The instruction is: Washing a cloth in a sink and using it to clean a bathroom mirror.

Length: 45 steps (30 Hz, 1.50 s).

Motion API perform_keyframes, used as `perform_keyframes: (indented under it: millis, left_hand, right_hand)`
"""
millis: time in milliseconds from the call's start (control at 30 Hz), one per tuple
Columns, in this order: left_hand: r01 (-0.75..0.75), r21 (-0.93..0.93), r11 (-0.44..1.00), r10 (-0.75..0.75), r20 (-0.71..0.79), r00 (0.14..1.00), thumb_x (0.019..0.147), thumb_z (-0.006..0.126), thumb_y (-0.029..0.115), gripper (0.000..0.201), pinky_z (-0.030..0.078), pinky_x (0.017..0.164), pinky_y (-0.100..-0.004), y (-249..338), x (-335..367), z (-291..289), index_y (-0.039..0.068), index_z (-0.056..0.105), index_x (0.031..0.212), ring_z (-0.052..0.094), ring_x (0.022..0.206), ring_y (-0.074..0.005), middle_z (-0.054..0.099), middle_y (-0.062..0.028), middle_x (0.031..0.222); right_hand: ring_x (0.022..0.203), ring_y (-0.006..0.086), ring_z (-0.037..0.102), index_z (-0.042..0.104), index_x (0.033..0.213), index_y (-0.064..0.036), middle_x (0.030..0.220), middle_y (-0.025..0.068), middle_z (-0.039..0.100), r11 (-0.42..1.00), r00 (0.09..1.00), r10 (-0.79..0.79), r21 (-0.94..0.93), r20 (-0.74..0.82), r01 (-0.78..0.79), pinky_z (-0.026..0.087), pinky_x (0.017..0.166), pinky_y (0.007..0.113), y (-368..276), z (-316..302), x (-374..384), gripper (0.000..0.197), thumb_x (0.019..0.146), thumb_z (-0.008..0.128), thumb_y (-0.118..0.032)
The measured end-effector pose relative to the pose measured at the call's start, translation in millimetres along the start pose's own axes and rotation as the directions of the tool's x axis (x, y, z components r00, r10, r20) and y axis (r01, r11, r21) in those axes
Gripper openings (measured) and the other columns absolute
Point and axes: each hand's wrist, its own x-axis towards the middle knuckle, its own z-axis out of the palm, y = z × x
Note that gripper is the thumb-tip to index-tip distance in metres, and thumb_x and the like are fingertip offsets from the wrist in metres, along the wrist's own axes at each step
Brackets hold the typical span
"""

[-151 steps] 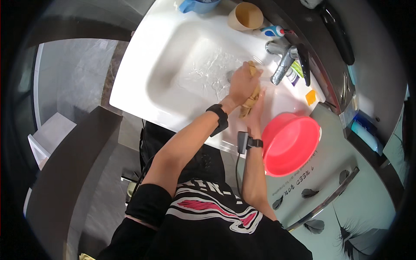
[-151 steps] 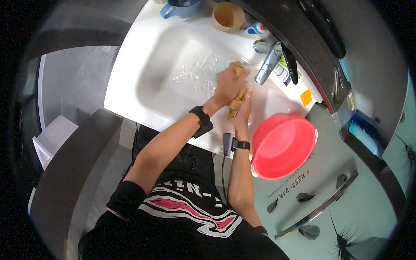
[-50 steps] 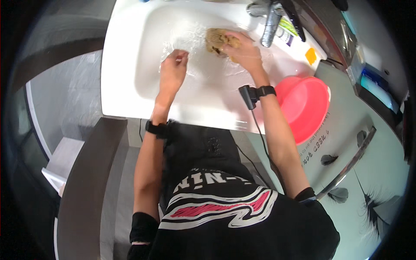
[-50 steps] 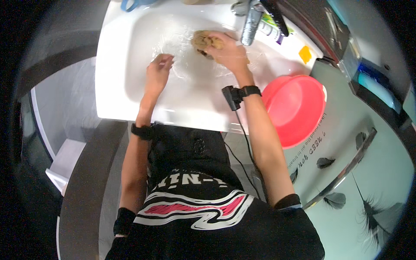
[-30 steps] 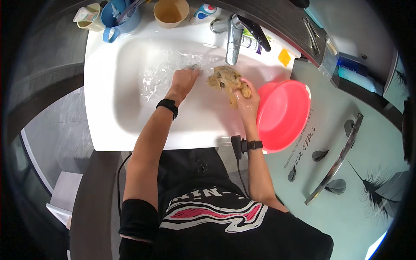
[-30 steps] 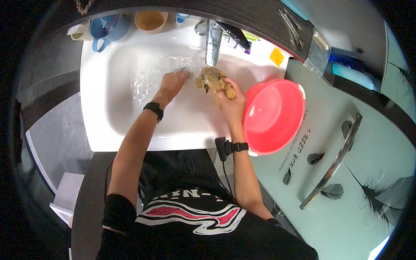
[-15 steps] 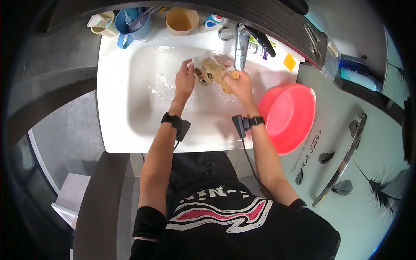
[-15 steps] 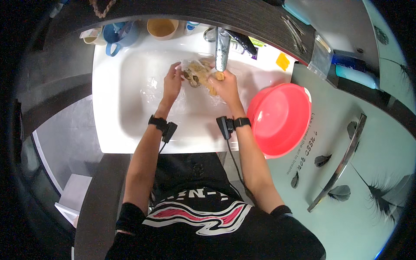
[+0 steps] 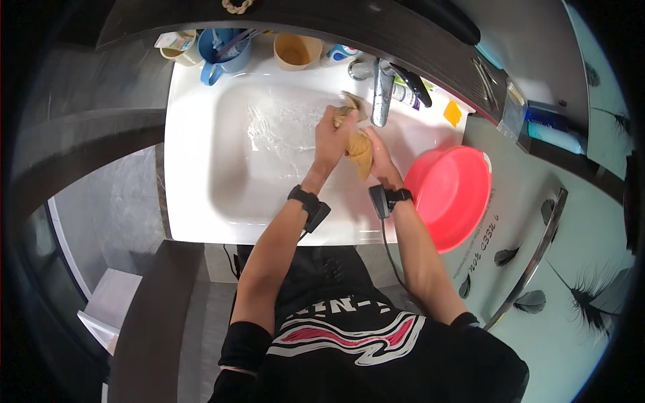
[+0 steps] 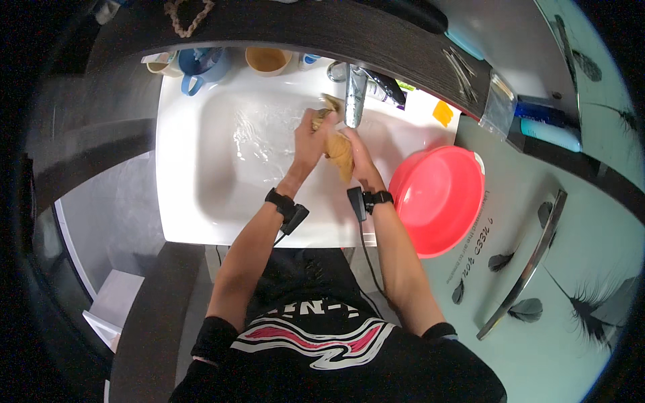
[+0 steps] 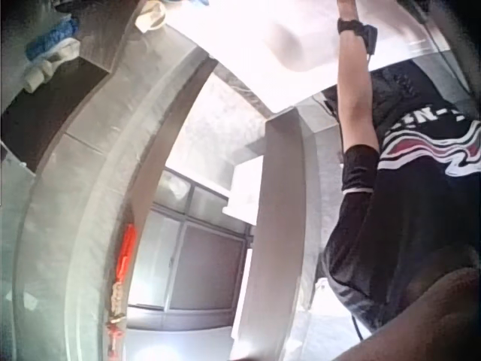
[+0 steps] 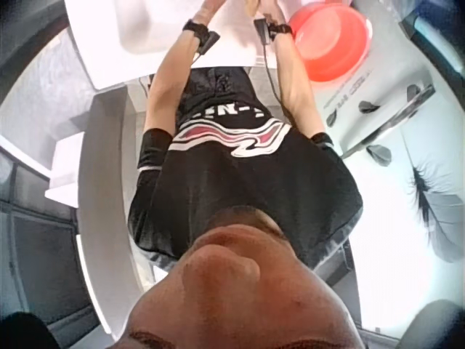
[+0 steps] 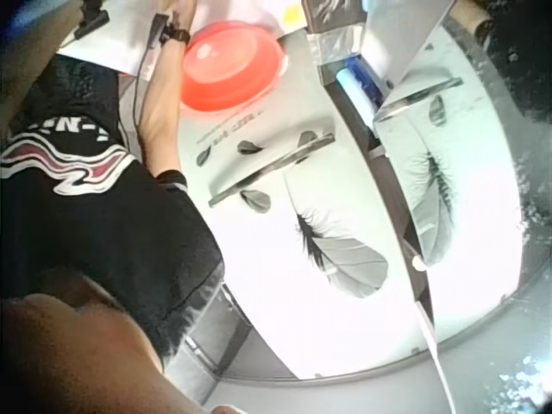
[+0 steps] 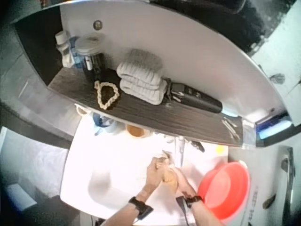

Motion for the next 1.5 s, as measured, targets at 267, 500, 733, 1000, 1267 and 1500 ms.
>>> perform_keyframes:
  millis: [267, 500, 733, 1000, 1267, 1500]
  left_hand:
    - [-0.187, 0.420, 0.888, 0.103, 0.215, 0.971, 0.090, 0.068, 0.035, 0.056, 0.051, 0.088, -0.0459, 14.7, -12.0, 23.6, 0.003, 0.051, 0.133, 0.062, 0.100, -0.0441, 0.063, -0.0253, 0.113]
    - [-0.237, 0.228, 0.944, 0.166, 0.292, 0.942, 0.088, 0.076, 0.035, 0.055, 0.050, 0.092, -0.0349, -1.5, -5.1, 0.4, 0.002, 0.058, 0.128, 0.062, 0.112, -0.0234, 0.062, -0.0215, 0.123]
    - [-0.018, 0.223, 0.975, -0.007, 0.109, 0.994, 0.085, 0.079, 0.028, 0.036, 0.055, 0.073, -0.0330, -10.3, -11.5, 4.2, -0.001, 0.068, 0.103, 0.067, 0.076, -0.0150, 0.071, -0.0064, 0.080]
    - [-0.032, 0.428, 0.903, 0.103, -0.145, 0.984, 0.095, 0.062, 0.036, 0.047, 0.048, 0.059, -0.0471, 3.3, -1.9, 5.6, -0.007, 0.063, 0.076, 0.060, 0.064, -0.0464, 0.061, -0.0295, 0.070]
    - [-0.235, 0.445, 0.864, 0.200, 0.124, 0.972, 0.105, 0.044, 0.031, 0.037, 0.043, 0.094, -0.0464, 20.4, 0.9, -27.9, 0.004, 0.059, 0.125, 0.055, 0.112, -0.0347, 0.058, -0.0198, 0.126]
    - [-0.085, 0.209, 0.974, 0.111, -0.117, 0.987, 0.104, 0.051, 0.029, 0.035, 0.044, 0.096, -0.0420, 7.4, -1.5, -70.4, 0.001, 0.061, 0.123, 0.057, 0.107, -0.0348, 0.063, -0.0189, 0.115]
  right_hand:
    - [0.081, 0.0133, 0.065, 0.056, 0.127, -0.0105, 0.096, 0.0007, 0.064, 0.989, 0.958, -0.141, -0.077, -0.251, 0.126, 0.053, 0.059, 0.029, -16.9, 24.3, -64.2, 0.048, 0.099, 0.056, -0.049]
    - [0.072, 0.0128, 0.062, 0.061, 0.118, -0.0135, 0.093, 0.0018, 0.065, 0.998, 0.958, 0.058, 0.022, -0.281, -0.054, 0.047, 0.055, 0.025, -14.0, 18.7, -57.3, 0.038, 0.093, 0.060, -0.043]
    - [0.076, 0.0134, 0.062, 0.063, 0.115, -0.0128, 0.094, 0.0019, 0.066, 0.990, 0.963, 0.138, -0.008, -0.232, -0.143, 0.050, 0.064, 0.028, 0.3, 22.9, -38.4, 0.037, 0.098, 0.051, -0.044]
    - [0.077, 0.0153, 0.062, 0.058, 0.111, -0.0029, 0.093, 0.0064, 0.063, 0.900, 0.929, -0.330, -0.353, -0.168, 0.255, 0.053, 0.061, 0.031, 15.4, 36.1, -35.0, 0.038, 0.103, 0.050, -0.039]
    - [0.080, 0.0175, 0.066, 0.057, 0.120, -0.0008, 0.096, 0.0084, 0.065, 0.954, 0.991, -0.111, -0.286, -0.079, 0.085, 0.059, 0.060, 0.035, -35.7, 71.7, -38.4, 0.040, 0.094, 0.067, -0.029]
    - [0.084, 0.0181, 0.069, 0.064, 0.123, -0.0102, 0.102, 0.0069, 0.072, 0.547, 0.950, -0.300, -0.799, 0.092, 0.250, 0.056, 0.071, 0.031, -43.9, 83.6, -20.3, 0.044, 0.086, 0.074, -0.033]
